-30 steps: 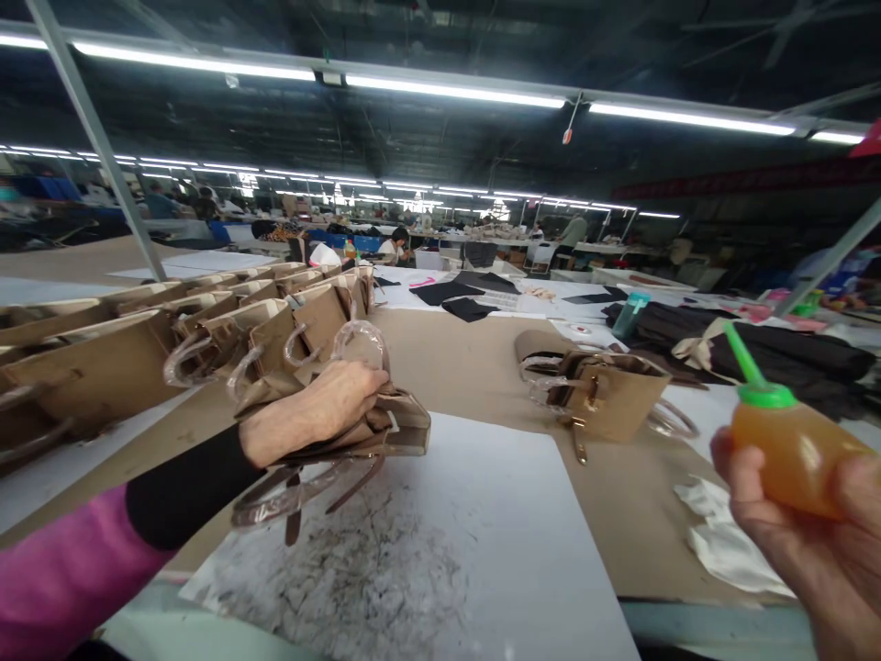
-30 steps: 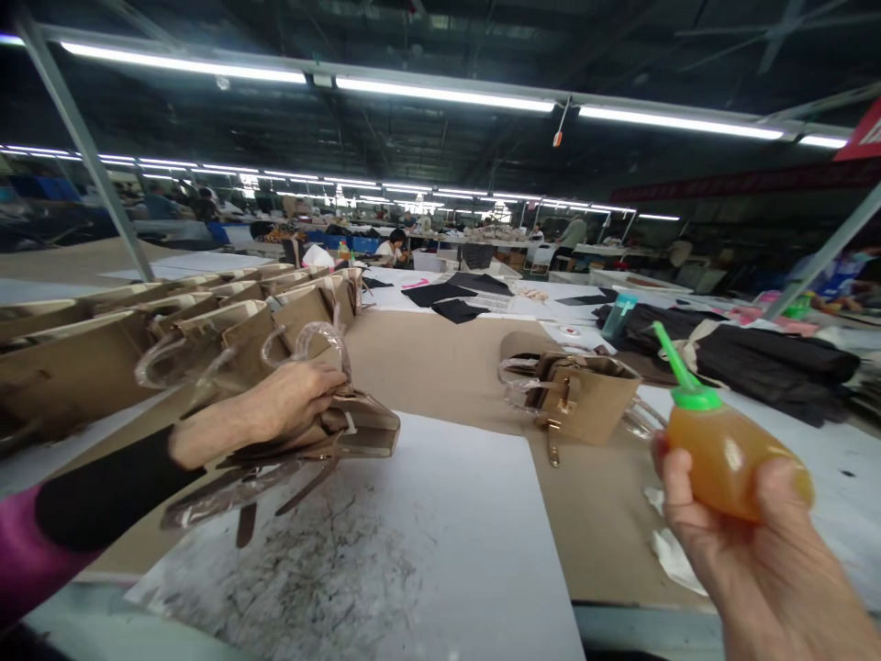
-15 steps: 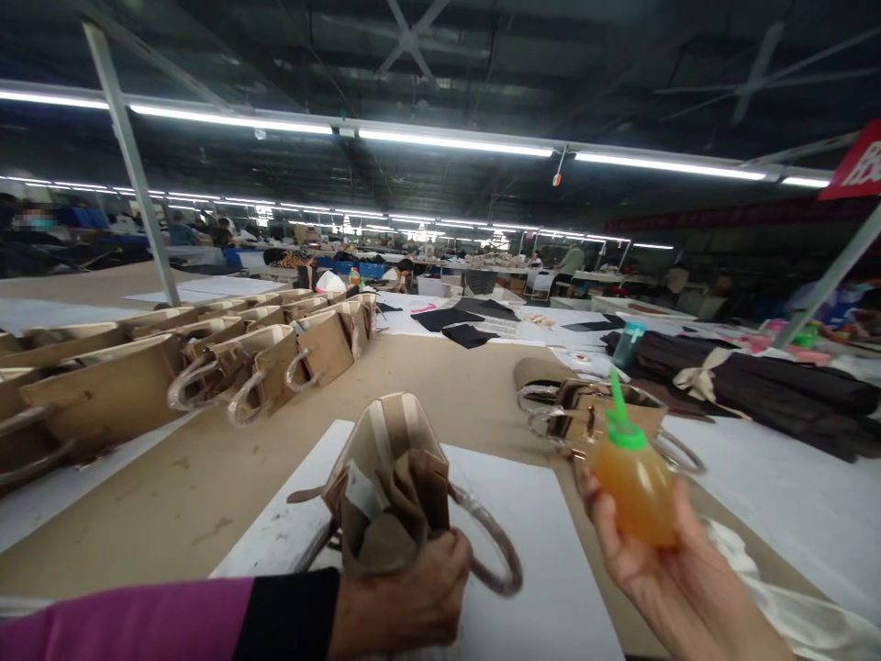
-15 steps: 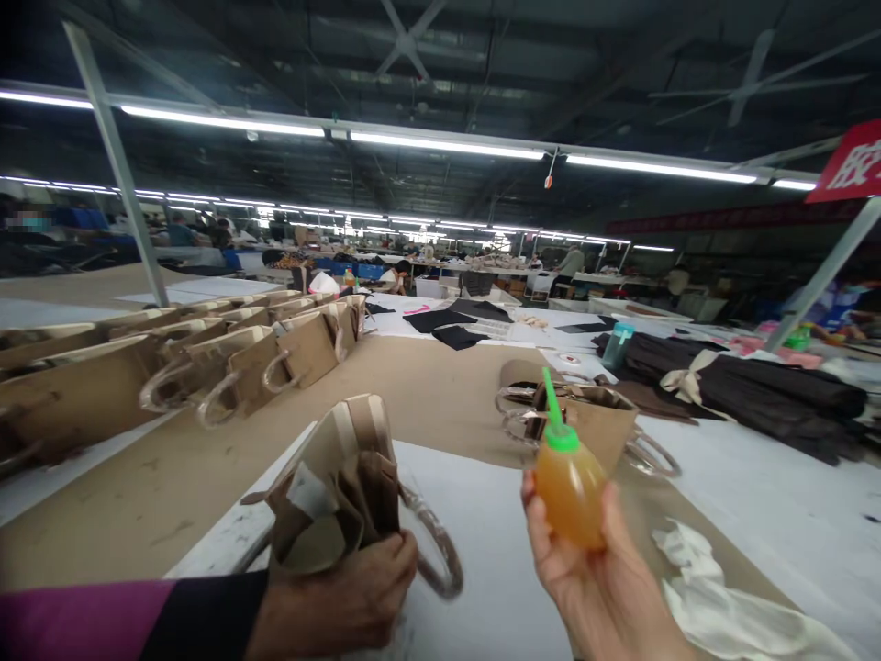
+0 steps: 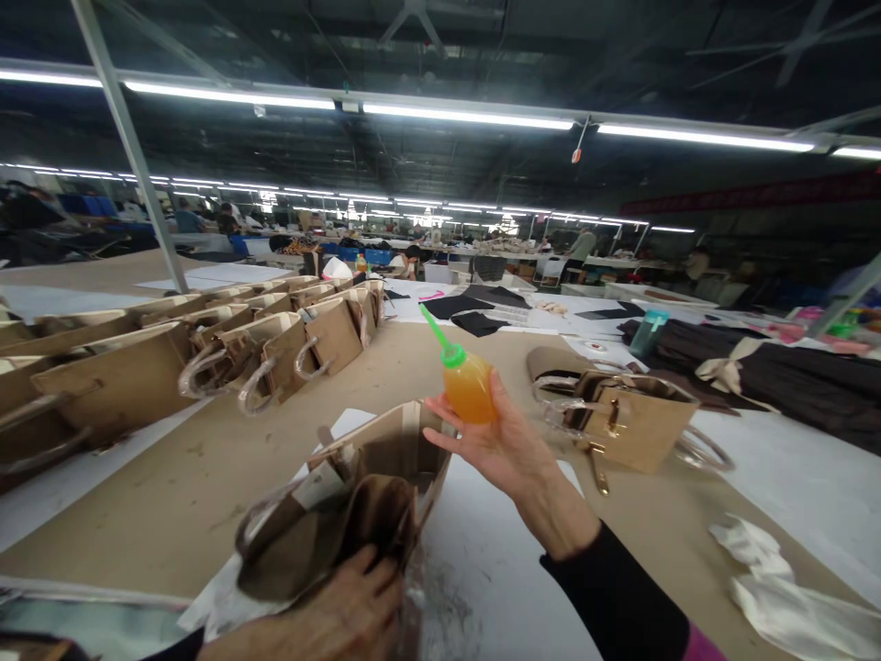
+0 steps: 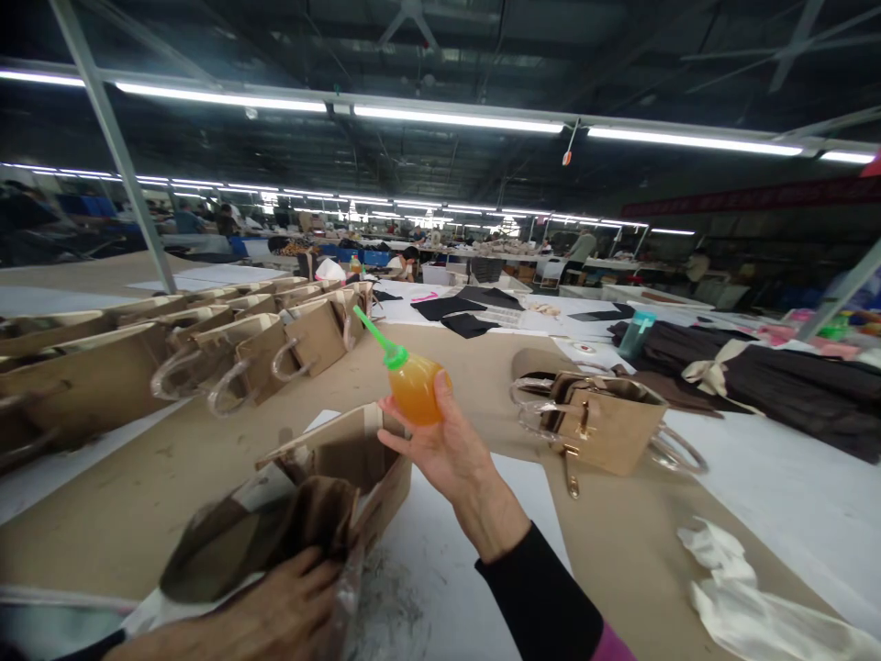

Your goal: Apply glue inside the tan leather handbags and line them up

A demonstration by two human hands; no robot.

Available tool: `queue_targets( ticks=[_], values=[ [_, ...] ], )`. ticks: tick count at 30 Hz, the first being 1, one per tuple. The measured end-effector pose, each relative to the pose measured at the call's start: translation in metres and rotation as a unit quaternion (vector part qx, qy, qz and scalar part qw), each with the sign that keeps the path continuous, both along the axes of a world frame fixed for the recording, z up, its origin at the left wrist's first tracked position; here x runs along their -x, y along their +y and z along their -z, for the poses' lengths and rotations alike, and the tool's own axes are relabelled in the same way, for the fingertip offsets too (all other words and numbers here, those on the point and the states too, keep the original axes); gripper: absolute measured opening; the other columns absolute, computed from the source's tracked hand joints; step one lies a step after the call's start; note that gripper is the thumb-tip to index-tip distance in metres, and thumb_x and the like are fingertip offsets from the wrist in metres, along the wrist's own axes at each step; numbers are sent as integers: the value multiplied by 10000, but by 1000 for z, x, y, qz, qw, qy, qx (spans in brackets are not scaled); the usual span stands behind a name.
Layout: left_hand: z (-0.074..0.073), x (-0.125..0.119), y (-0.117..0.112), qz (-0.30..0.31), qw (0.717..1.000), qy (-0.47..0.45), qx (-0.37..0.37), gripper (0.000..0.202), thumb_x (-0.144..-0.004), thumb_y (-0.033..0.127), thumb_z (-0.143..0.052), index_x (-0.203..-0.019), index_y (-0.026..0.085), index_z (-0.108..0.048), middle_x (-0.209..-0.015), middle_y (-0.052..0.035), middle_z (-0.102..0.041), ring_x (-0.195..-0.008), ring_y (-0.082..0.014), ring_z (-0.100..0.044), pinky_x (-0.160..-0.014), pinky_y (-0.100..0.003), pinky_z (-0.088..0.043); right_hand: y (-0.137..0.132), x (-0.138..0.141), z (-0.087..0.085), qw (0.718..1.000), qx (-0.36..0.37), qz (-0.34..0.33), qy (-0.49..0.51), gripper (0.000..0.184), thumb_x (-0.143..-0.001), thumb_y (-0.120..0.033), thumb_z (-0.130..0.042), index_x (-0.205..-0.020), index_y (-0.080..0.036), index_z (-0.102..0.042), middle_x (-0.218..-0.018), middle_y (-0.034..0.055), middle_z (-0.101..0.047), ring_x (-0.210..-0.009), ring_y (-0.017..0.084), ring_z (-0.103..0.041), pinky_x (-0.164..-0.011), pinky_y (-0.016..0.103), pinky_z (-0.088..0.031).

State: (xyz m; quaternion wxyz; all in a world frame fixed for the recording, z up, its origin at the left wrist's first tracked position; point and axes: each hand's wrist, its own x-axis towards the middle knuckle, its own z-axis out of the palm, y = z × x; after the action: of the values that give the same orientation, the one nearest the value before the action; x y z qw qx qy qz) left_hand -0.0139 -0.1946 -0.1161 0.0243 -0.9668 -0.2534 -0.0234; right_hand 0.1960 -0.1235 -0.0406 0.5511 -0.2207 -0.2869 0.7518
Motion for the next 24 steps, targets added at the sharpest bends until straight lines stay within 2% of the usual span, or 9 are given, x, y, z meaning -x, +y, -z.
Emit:
queue_targets(
  ticks=[3, 5, 8, 9, 11, 13, 15, 20, 24],
  values=[
    [-21, 21, -6, -122, 991, 11, 46, 138, -796, 248, -559, -698, 201, -643, -724, -58, -684, -639, -217, -622, -592, -349, -469, -7, 11, 1, 1000, -5, 2, 23, 445, -765, -586, -683, -971, -193, -661, -958, 92, -668, -1219, 294, -442, -969, 508, -372],
    [-40, 21, -8, -181, 979, -87, 27, 271, -864, 310, -440, -679, 218, -616, -686, -48, -655, -596, -199, -602, -548, -332, -451, -8, 19, 1, 999, -7, 15, 33, 433, -760, -576, -694, -972, -200, -663, -957, 84, -673, -1212, 292, -448, -976, 502, -368],
    [-62, 4, -1, -209, 950, -225, -47, 263, -875, 337, -412, -975, 214, -622, -1003, -91, -661, -924, -238, -604, -763, -365, -492, -7, 25, 3, 999, 2, 35, 37, 427, -725, -587, -717, -921, -211, -672, -906, 63, -674, -1200, 288, -459, -981, 495, -374],
    [-66, -4, 4, -217, 947, -231, -56, 302, -851, 349, -467, -1074, 189, -592, -1109, -111, -630, -1036, -263, -559, -858, -396, -469, -6, 26, 3, 998, 5, 42, 38, 436, -703, -595, -730, -902, -212, -675, -896, 61, -672, -1195, 289, -463, -980, 496, -378],
    [-67, -17, 16, -235, 954, -182, -26, 316, -803, 340, -553, -1056, 154, -595, -1097, -122, -629, -1064, -292, -530, -919, -444, -430, -7, 24, 4, 998, 7, 56, 39, 465, -665, -618, -745, -875, -209, -680, -894, 65, -669, -1208, 290, -450, -981, 502, -381],
    [-65, -22, 27, -230, 966, -112, 31, 156, -822, 295, -543, -860, 163, -617, -924, -79, -655, -929, -258, -569, -860, -420, -447, -10, 21, 3, 997, 8, 60, 41, 494, -636, -636, -754, -851, -197, -686, -884, 78, -667, -1236, 296, -416, -982, 517, -379],
    [-66, -17, 32, -190, 976, -80, 68, 197, -882, 254, -468, -746, 176, -587, -836, -36, -643, -831, -207, -575, -803, -367, -447, -17, 17, -1, 997, 19, 52, 44, 498, -629, -631, -763, -834, -184, -691, -880, 91, -663, -1253, 309, -391, -982, 541, -372],
    [-81, 21, 25, -94, 986, -110, 85, 250, -930, 241, -428, -713, 202, -547, -809, 24, -618, -810, -146, -549, -789, -291, -393, -44, 15, -15, 998, 41, 11, 55, 440, -722, -582, -729, -863, -166, -700, -915, 116, -654, -1215, 327, -431, -976, 577, -353],
    [-84, 45, 25, -97, 980, -123, 124, 288, -915, 356, -463, -696, 197, -563, -779, 17, -608, -788, -143, -552, -742, -271, -379, -58, 20, -15, 998, 52, 20, 40, 454, -740, -606, -697, -880, -174, -713, -908, 113, -663, -1152, 310, -490, -981, 548, -359]
  ],
)
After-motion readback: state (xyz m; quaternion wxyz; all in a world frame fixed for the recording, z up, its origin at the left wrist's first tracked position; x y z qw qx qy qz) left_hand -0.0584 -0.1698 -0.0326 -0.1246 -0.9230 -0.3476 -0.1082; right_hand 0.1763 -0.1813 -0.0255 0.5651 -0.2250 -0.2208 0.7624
